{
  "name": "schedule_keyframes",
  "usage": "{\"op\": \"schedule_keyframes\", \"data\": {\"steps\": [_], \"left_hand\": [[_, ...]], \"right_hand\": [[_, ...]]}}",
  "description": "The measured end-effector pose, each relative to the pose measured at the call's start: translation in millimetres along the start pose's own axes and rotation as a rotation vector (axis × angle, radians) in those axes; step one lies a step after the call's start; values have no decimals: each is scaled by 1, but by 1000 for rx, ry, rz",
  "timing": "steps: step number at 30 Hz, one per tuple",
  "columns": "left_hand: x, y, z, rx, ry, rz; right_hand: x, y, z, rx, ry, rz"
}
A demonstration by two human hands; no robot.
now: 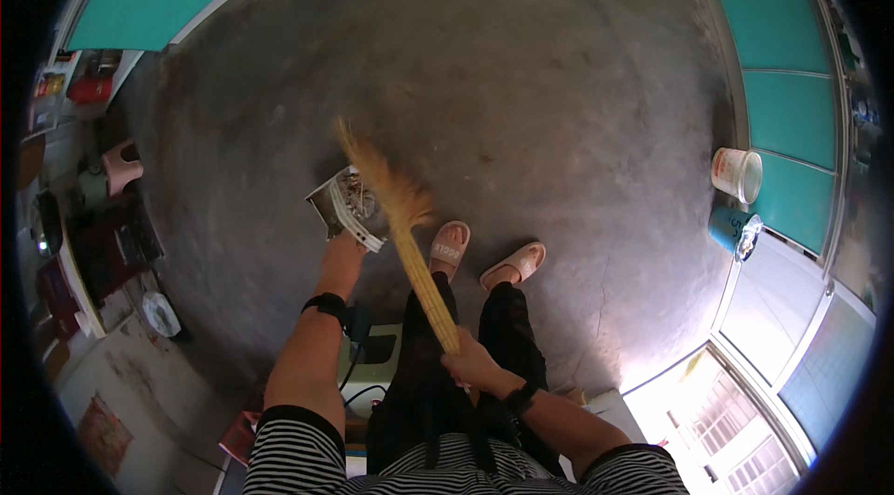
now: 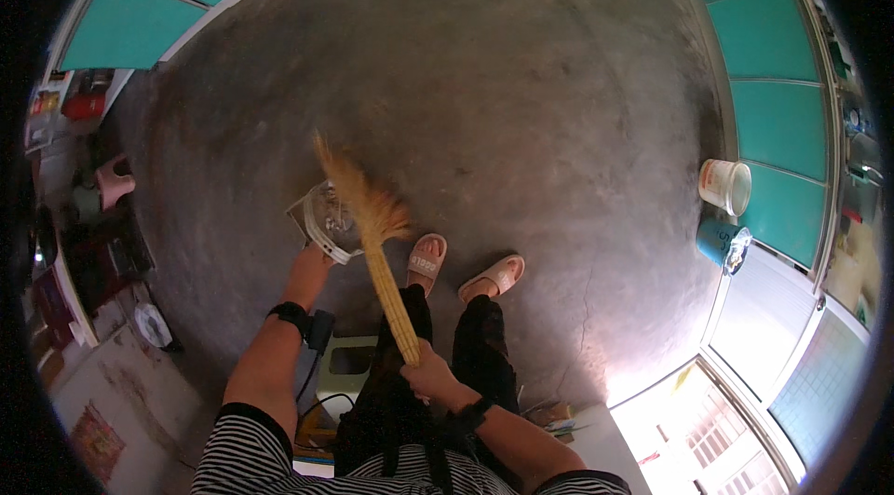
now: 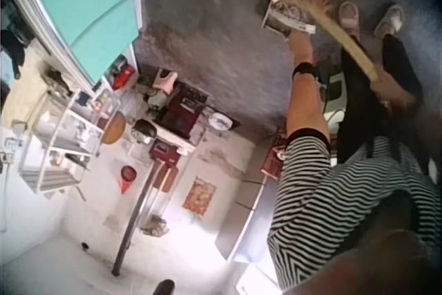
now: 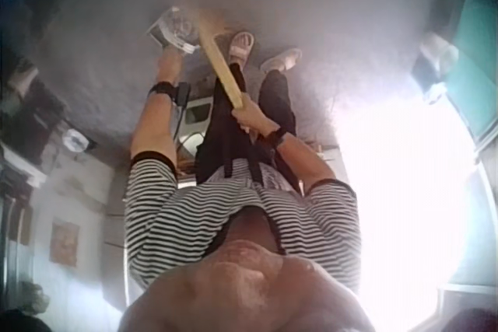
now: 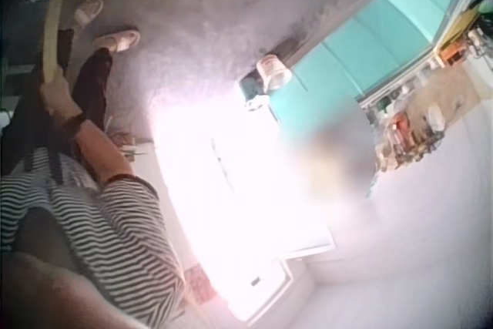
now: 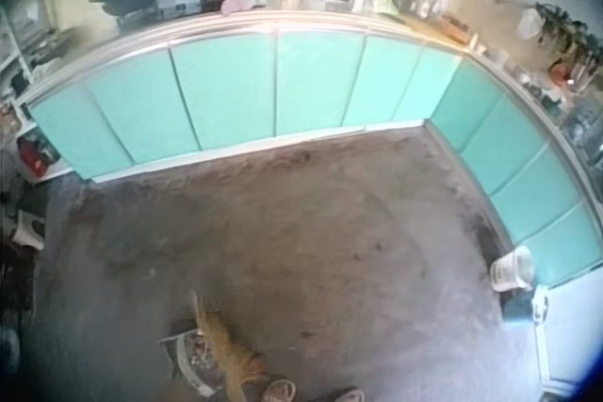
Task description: The person sweeps debris from an indoor floor into a dustpan by hand and then carries both tools outside to sweep an outdoor patio area.
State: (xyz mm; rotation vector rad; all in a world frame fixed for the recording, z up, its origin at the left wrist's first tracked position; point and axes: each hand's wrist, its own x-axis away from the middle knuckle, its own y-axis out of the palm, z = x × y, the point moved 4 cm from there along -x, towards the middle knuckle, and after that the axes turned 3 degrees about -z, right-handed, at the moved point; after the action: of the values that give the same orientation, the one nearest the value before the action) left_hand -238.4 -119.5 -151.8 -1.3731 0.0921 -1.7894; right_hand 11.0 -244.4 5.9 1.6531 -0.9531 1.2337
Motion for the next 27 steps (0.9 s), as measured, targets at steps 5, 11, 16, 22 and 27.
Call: {"op": "schedule_keyframes", "data": {"steps": [5,11,16,22,27], "left_hand": [[11,7,-42,112,-22,6],[54,-11,-45,229,-37,47],[92,23,-109,431,-96,254],[163,86,-186,948,-369,368],[227,78,-189,1312,-485,464]], "right_hand": [[62,-2,-10,-229,82,-223],[122,-62,-17,-283,88,-147],[115,-81,-54,5,-66,9],[82,-71,-91,259,-245,211],[75,-30,-116,336,-243,256]]}}
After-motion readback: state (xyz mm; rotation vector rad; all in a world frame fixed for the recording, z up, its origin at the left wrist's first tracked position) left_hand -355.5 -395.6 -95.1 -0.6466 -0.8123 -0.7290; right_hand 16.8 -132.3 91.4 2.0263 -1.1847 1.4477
